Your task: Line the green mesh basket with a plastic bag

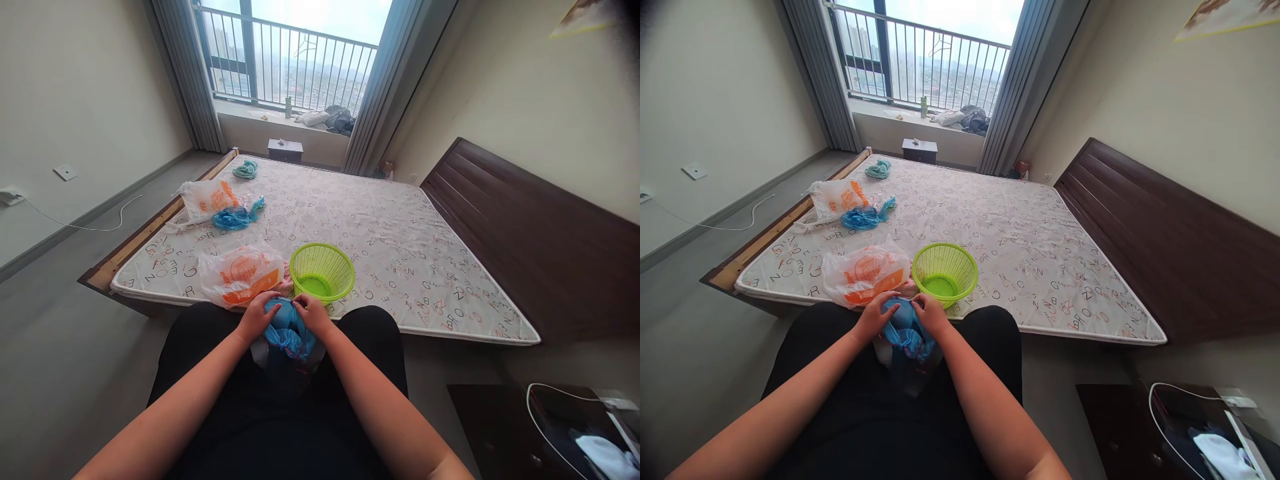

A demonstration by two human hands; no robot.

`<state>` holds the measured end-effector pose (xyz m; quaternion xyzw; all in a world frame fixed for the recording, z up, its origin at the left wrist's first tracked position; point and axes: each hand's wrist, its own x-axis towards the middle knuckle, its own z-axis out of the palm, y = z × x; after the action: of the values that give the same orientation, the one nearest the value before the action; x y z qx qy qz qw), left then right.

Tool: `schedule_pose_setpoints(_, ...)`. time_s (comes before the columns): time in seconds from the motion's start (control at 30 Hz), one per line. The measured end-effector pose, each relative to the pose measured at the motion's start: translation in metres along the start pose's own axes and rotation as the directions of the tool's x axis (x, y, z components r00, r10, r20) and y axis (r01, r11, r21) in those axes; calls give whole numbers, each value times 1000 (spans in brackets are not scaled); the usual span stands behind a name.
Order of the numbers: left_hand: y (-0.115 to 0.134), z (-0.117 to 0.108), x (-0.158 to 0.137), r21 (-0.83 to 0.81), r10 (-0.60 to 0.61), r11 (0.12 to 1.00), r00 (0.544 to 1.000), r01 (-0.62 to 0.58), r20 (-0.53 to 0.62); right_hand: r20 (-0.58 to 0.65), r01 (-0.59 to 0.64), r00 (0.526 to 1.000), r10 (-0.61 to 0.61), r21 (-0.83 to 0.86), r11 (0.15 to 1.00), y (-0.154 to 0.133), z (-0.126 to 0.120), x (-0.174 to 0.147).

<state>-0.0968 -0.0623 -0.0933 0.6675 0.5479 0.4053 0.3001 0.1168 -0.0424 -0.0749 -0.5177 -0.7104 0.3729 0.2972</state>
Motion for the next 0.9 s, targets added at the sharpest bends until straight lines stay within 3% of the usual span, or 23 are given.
schedule_pose_setpoints(0.1, 4, 6, -1, -17, -13, 1000, 997, 14, 81, 31, 49, 998, -48, -28, 998, 1, 2, 1)
schedule_pose_setpoints(0.17, 1, 5, -1, 19, -32, 999, 997, 31, 76, 62, 57, 997, -50, -102, 993, 4, 2, -1)
schedule_pose_setpoints(0.33, -8, -12, 3, 168, -1, 986, 999, 9, -50, 172, 29, 985, 28, -320, 947, 8, -2, -8)
schedule_pose_setpoints(0.47, 1, -18, 1, 291, 68, 956, 986, -21, -153, 168, -32, 981, 100, -364, 931, 5, -5, -7)
schedule_pose_setpoints(0.53, 10, -12, -4, 321, 130, 944, 980, -76, -152, 127, -69, 986, 108, -282, 957, 1, -5, -4)
schedule_pose_setpoints(0.57, 15, -7, -7, 308, 157, 944, 983, -119, -100, 103, -88, 988, 111, -212, 973, -2, -5, -2)
schedule_pose_setpoints(0.63, 20, 6, -14, 211, 169, 960, 981, -185, 91, 62, -114, 991, 116, -41, 993, -7, -5, 0)
schedule_pose_setpoints(0.7, 20, 20, -19, 96, 121, 984, 963, -148, 242, 47, -126, 992, 121, 143, 982, -13, -4, -1)
schedule_pose_setpoints(0.8, 12, 38, -17, 11, 27, 999, 963, -31, 268, 87, -194, 981, 174, 415, 889, -26, -3, -5)
schedule_pose_setpoints(0.9, 11, 49, -14, -80, -80, 992, 977, 98, 199, 174, -267, 964, 202, 656, 706, -49, 0, -13)
